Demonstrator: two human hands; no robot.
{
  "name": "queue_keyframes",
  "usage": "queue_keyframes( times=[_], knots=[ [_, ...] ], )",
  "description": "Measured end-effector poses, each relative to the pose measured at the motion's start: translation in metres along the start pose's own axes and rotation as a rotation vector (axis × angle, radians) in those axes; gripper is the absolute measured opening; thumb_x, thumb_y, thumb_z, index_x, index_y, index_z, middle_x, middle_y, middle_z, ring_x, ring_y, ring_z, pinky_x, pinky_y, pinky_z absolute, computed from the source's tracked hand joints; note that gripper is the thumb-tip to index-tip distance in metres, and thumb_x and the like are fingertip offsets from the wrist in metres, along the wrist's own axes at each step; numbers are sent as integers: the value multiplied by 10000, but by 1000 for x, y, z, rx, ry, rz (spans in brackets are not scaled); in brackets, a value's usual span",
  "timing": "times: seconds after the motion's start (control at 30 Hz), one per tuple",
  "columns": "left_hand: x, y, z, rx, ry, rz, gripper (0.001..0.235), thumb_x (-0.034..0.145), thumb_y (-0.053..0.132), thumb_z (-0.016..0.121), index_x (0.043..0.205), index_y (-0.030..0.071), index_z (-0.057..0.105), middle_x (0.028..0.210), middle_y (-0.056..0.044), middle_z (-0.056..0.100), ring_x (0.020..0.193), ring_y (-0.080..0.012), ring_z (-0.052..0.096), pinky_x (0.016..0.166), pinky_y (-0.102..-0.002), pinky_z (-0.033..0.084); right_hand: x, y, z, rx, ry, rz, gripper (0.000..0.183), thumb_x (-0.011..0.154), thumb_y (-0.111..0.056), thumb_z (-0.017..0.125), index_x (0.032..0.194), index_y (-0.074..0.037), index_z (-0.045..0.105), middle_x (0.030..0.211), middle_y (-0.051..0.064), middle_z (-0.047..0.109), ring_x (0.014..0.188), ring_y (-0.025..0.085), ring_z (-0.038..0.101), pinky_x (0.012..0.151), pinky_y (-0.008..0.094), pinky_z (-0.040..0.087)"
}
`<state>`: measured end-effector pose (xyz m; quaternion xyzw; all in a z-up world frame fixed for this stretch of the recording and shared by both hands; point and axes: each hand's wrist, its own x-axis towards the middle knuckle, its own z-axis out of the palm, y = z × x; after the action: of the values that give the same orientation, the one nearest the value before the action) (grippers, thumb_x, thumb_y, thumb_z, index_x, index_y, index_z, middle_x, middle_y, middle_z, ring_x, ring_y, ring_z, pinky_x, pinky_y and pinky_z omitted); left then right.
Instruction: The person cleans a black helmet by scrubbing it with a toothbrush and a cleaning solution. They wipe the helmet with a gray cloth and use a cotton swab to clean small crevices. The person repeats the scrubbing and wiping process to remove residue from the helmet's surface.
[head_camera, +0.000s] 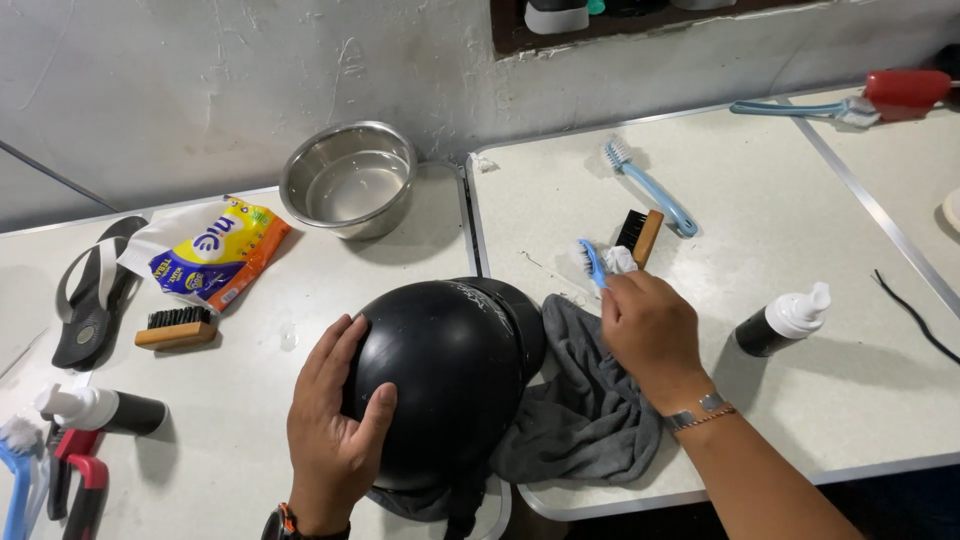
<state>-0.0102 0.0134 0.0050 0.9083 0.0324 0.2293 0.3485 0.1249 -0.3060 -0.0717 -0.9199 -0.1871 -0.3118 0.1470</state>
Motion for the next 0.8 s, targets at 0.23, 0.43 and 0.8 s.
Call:
queue_keyframes(
  times=[0.23,0.43,0.8],
  knots=[
    [1,1,1,19,-35,-35,670,872,507,524,1431,143,580,1530,-123,548,1422,-325,508,1112,-492,426,-6,16,6,-78,-378,347,150,939,-234,663,1017,-123,727,755,41,678,780,286,621,504,427,472],
    [3,9,4,3,-8,-77,711,860,556,500,1424,131,579,1529,-134,556,1435,-338,514,1121,-492,437,-2,9,-18,83,-184,195,174,925,-39,680,1092,-9,720,840,83,678,715,252,626,513,356,502],
    [7,6,8,33,-1,-108,792,823,650,458,1394,119,596,1537,-127,557,1449,-315,525,1142,-428,434,-100,-48,-66,1165,-793,1356,180,861,-87,795,1006,16,826,840,211,962,622,225,674,629,325,533]
  ],
)
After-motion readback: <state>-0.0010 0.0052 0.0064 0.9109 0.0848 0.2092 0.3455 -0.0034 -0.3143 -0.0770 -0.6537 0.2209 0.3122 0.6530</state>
